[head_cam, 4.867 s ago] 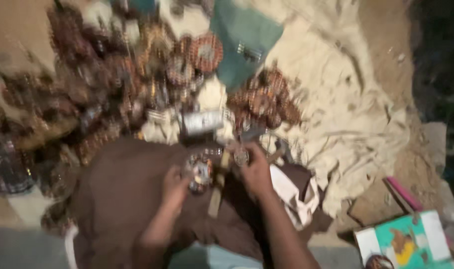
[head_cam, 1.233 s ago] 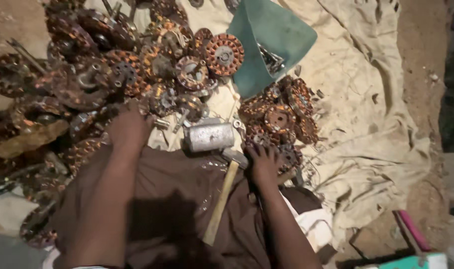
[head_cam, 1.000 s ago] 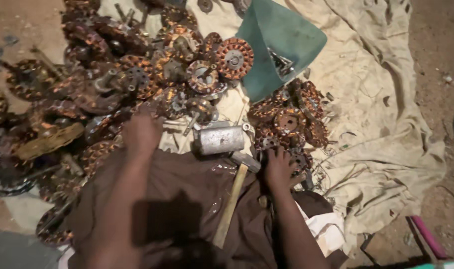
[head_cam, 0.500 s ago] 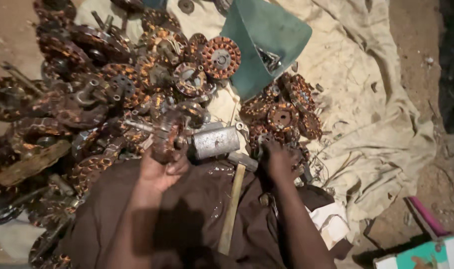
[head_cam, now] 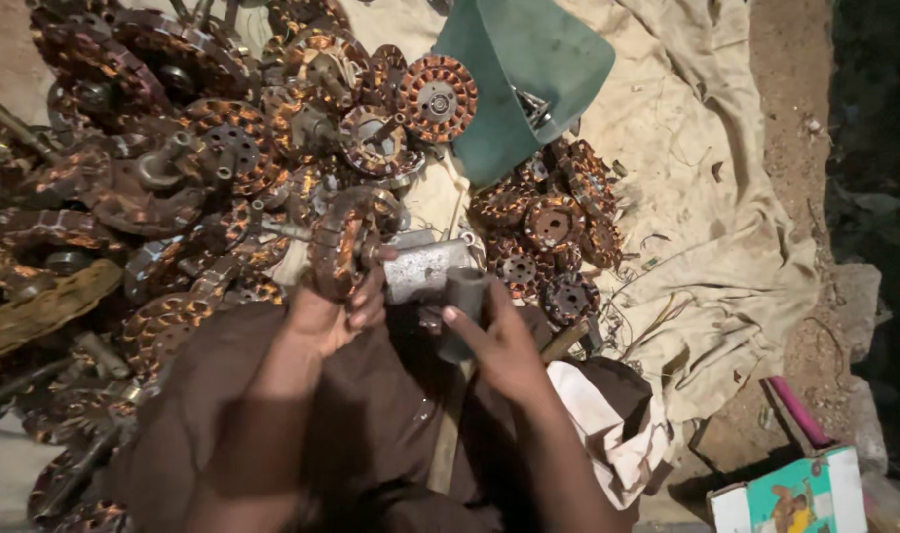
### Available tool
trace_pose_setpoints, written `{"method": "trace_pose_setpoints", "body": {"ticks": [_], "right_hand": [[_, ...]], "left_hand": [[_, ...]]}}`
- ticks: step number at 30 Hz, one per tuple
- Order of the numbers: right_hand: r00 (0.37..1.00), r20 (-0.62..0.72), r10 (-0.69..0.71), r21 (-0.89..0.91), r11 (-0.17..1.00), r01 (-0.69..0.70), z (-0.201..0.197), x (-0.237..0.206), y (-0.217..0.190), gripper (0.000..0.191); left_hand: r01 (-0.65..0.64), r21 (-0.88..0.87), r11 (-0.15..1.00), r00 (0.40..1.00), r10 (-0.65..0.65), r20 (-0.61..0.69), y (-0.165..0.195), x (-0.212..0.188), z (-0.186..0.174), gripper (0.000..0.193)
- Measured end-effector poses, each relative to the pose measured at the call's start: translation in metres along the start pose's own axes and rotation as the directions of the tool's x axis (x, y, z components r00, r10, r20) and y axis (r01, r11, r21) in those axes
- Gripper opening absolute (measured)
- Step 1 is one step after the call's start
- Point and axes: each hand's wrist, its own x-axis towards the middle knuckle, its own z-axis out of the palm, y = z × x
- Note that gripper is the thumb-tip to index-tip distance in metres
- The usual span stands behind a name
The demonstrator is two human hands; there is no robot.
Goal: The person sits on the ground among piles of scrap electric motor stators and hammers copper windings with a mallet to break them apart, using a metal cylinder to press and separate components, working one stator at a time on their lap and setting processed pieces aside.
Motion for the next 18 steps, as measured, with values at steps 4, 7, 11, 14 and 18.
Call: {"method": "trace_pose_setpoints", "body": {"ticks": [4,7,11,14,18], "right_hand": [[0.863,-0.180,-0.473,-0.614,0.739,0.277,0.010,0.006,-0.020,0.066],[0.740,-0.397,-0.543,-0.441,0.820,0.366,0.001,0.018,-0.016,0.073],[0.885,-0.409,-0.221,0.056,0.962,0.266,-0.003,0.032,-0.007,0.056],[0.974,-0.070,0.217,0.890,0.455,-0.038,0.015,0.037,-0.006,0.044],[0.976,-0.033,0.214,0.859,0.506,-0.081,0.057,0.035,-0.007,0.050]], "left_hand": [[-0.016,-0.017,1.000,1.000,0.016,0.010,0.003,0.003,-0.003,0.063],[-0.044,-0.101,0.994,0.996,0.036,-0.083,-0.002,0.005,-0.013,0.072],[-0.154,0.109,0.982,0.983,0.163,-0.079,-0.010,0.009,-0.023,0.032],[-0.144,0.059,0.988,0.981,0.150,-0.122,-0.009,0.011,-0.015,0.028],[-0.107,0.123,0.987,0.941,0.140,-0.309,-0.001,0.009,0.004,0.038]]}}
